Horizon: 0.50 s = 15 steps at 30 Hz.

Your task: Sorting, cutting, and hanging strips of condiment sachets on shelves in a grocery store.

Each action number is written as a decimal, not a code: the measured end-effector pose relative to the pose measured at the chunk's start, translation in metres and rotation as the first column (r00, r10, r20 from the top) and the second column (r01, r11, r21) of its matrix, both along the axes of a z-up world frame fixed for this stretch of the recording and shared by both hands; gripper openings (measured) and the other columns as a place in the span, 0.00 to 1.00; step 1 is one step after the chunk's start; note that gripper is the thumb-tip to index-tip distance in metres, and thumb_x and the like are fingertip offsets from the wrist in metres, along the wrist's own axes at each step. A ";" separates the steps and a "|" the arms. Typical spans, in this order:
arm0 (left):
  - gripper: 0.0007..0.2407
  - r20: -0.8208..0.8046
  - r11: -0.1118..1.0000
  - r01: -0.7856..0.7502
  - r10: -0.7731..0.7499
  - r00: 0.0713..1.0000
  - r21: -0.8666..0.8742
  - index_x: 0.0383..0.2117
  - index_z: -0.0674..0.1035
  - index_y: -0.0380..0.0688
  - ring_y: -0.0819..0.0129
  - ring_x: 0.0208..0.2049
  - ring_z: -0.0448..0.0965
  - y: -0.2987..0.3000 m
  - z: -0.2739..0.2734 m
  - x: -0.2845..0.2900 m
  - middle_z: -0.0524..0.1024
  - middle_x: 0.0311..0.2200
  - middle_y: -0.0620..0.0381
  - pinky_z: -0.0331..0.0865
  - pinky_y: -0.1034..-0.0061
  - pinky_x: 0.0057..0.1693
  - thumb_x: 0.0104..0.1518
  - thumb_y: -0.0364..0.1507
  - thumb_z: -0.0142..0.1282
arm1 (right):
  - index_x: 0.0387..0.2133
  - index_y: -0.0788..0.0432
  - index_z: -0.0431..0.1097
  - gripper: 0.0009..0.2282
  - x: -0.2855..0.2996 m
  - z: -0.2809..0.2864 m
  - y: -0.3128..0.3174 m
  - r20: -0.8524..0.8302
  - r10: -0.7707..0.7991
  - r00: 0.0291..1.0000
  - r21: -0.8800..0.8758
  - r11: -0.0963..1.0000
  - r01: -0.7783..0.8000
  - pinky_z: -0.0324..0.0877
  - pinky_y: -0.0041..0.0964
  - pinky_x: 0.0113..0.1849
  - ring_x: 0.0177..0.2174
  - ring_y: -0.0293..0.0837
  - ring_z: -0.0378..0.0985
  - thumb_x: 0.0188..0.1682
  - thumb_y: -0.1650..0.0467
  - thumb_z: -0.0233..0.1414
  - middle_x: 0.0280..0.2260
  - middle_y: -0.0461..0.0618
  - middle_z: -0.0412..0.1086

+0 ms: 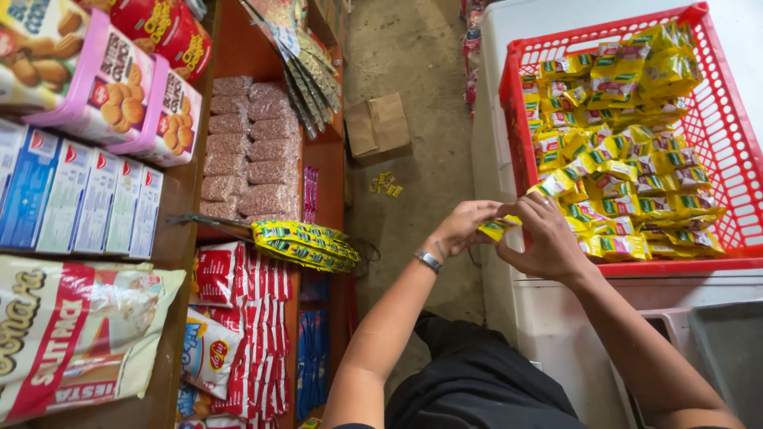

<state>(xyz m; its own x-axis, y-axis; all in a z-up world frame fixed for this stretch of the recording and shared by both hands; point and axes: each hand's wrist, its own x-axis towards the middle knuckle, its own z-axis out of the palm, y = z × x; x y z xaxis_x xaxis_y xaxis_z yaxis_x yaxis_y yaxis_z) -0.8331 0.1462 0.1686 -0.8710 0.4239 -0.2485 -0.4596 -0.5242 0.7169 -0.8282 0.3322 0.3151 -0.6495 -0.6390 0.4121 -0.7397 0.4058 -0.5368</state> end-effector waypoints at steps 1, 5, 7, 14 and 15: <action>0.13 0.013 0.998 -0.005 0.006 1.000 -0.060 0.51 0.77 0.39 0.73 0.40 0.83 -0.007 0.004 0.006 0.80 0.42 0.57 0.80 0.72 0.42 0.66 0.33 0.51 | 0.38 0.59 0.69 0.18 -0.002 -0.001 0.001 0.006 0.042 0.999 0.009 0.999 -0.042 0.69 0.47 0.44 0.41 0.54 0.73 0.33 0.72 0.62 0.37 0.51 0.72; 0.12 -0.064 0.981 -0.060 0.048 0.997 -0.185 0.50 0.79 0.38 0.76 0.38 0.81 -0.025 0.003 0.034 0.81 0.40 0.59 0.79 0.74 0.42 0.64 0.28 0.56 | 0.35 0.55 0.70 0.15 -0.001 0.015 -0.011 -0.013 0.125 0.992 0.075 0.989 -0.124 0.66 0.45 0.48 0.45 0.52 0.71 0.32 0.73 0.59 0.41 0.48 0.73; 0.11 -0.155 0.967 -0.137 0.104 0.982 -0.215 0.50 0.79 0.36 0.77 0.38 0.81 -0.032 -0.018 0.044 0.81 0.40 0.58 0.78 0.75 0.43 0.64 0.27 0.56 | 0.36 0.56 0.71 0.17 0.001 0.020 -0.022 -0.076 0.136 0.988 0.122 0.985 -0.126 0.65 0.47 0.48 0.45 0.53 0.71 0.30 0.73 0.60 0.41 0.49 0.73; 0.11 -0.292 0.879 -0.382 0.299 0.908 -0.285 0.50 0.79 0.31 0.77 0.35 0.80 -0.091 0.031 0.134 0.82 0.38 0.55 0.77 0.78 0.43 0.66 0.24 0.50 | 0.33 0.52 0.75 0.12 -0.011 -0.016 -0.042 -0.141 0.166 0.976 0.328 0.938 -0.112 0.66 0.48 0.49 0.38 0.47 0.77 0.35 0.68 0.64 0.32 0.45 0.75; 0.11 -0.294 0.868 -0.406 0.325 0.899 -0.284 0.50 0.79 0.31 0.77 0.35 0.80 -0.097 0.037 0.148 0.82 0.38 0.55 0.77 0.78 0.43 0.66 0.24 0.50 | 0.33 0.52 0.75 0.12 -0.009 -0.017 -0.047 -0.143 0.193 0.971 0.329 0.934 -0.138 0.66 0.48 0.49 0.38 0.47 0.77 0.35 0.68 0.64 0.32 0.45 0.75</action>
